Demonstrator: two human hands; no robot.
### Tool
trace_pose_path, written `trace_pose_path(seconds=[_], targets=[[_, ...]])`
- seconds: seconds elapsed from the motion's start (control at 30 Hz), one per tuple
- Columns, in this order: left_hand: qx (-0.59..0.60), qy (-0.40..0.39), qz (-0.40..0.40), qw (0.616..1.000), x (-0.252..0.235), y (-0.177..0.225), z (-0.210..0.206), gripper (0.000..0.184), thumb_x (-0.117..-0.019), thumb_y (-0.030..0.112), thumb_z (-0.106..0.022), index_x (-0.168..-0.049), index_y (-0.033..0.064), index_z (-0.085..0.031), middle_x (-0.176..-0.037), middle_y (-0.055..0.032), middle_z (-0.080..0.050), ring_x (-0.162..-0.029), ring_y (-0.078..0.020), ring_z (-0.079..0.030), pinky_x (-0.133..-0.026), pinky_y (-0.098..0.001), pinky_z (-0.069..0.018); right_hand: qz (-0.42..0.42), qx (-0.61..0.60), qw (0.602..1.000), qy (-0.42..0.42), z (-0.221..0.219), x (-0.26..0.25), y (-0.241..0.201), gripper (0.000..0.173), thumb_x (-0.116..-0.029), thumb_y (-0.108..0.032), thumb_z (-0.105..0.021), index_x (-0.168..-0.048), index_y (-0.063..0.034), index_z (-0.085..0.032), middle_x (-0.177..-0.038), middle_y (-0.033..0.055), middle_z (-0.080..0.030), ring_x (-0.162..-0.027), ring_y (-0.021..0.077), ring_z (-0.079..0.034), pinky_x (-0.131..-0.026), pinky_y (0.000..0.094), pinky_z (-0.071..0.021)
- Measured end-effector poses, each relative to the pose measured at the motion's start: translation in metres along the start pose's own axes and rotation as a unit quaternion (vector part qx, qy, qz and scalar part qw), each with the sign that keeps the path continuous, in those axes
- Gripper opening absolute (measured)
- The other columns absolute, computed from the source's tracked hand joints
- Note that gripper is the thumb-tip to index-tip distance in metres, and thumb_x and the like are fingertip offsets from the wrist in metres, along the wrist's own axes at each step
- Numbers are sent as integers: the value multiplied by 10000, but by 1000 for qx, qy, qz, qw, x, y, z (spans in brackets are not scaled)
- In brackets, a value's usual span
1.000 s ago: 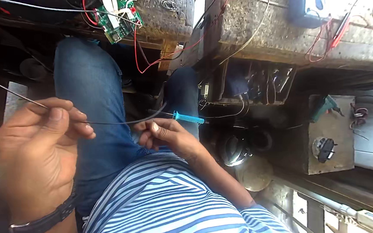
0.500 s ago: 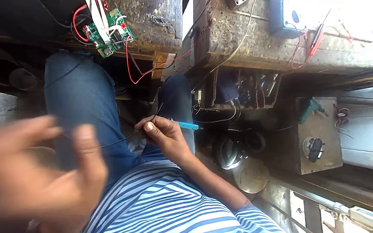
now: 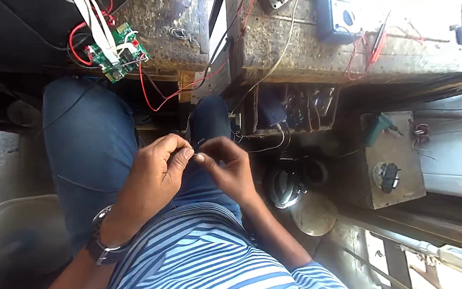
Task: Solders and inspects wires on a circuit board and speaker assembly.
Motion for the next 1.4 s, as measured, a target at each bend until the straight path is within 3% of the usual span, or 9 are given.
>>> trace_pose_path(seconds=[0.1,0.2,0.27,0.43,0.7,0.9,1.17,1.3,1.4], targets=[[6,-48,-10,999,-2,-4,-7,178,-1039,252,-537,-1033,155,-686,-850,63,-650,-648,-32,-603,-548,-218,-535,41,-29,999,-15,18,-8,2,395,-932,-68,-716,-1297,36,-607,-1088,120,-678,-851,156,-673,-714,315,-609],[1,-67,-29,997,-5,-7,-15,224,-1044,296,-530,-1026,148,-697,-880,72,-669,-694,-2,-622,-599,-186,-548,77,-46,996,-15,22,-11,2,127,-911,14,-724,-1034,49,-729,-980,117,-673,-845,146,-658,-736,300,-601],[-3,-73,-39,997,-8,-10,-16,250,-1043,307,-520,-1043,143,-709,-901,72,-685,-711,8,-628,-613,-168,-546,89,-49,995,-5,22,-10,5,61,-926,10,-713,-956,59,-732,-903,112,-673,-829,140,-655,-745,292,-591],[-93,-102,-87,987,-11,-13,-14,337,-1056,300,-469,-1109,104,-738,-960,10,-694,-768,-29,-651,-671,-206,-569,124,-18,992,0,28,-8,12,82,-922,-20,-738,-936,59,-756,-877,117,-701,-803,122,-662,-727,265,-578],[-106,-89,-77,987,-14,-11,-21,233,-973,338,-590,-965,151,-728,-900,65,-684,-741,28,-626,-637,-153,-537,164,52,985,-10,41,-4,10,78,-906,-31,-763,-930,42,-772,-847,112,-714,-802,135,-673,-739,281,-583],[-92,-98,-85,987,-21,-6,-20,187,-949,329,-625,-927,166,-714,-882,90,-668,-756,49,-618,-652,-145,-532,111,45,993,0,41,0,13,102,-924,-36,-716,-891,54,-750,-777,85,-679,-706,99,-635,-639,255,-557],[-81,-123,-109,983,-27,2,-26,147,-960,255,-607,-952,150,-709,-914,71,-655,-798,8,-619,-687,-178,-534,-34,-39,999,-2,37,2,13,399,-1070,-154,-490,-711,-5,-578,-546,44,-496,-455,95,-470,-412,245,-383],[-59,-127,-114,984,-27,2,-32,148,-964,240,-606,-965,144,-718,-919,67,-654,-792,5,-616,-684,-174,-534,-47,-74,996,29,54,-2,16,426,-1079,-218,-522,-692,-52,-589,-554,-28,-508,-482,26,-473,-456,201,-403],[-62,-130,-110,983,-27,0,-32,136,-966,232,-609,-970,148,-716,-910,67,-650,-784,-3,-613,-677,-187,-539,-8,124,979,163,106,-14,24,338,-1074,-190,-513,-809,-57,-676,-671,-43,-627,-598,20,-575,-573,225,-510]])
Point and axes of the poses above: each hand's wrist, its own x-axis away from the middle knuckle, its own z-axis out of the back of the hand, y = z × x, the point moved 1 cm from there along -x, towards the middle knuckle
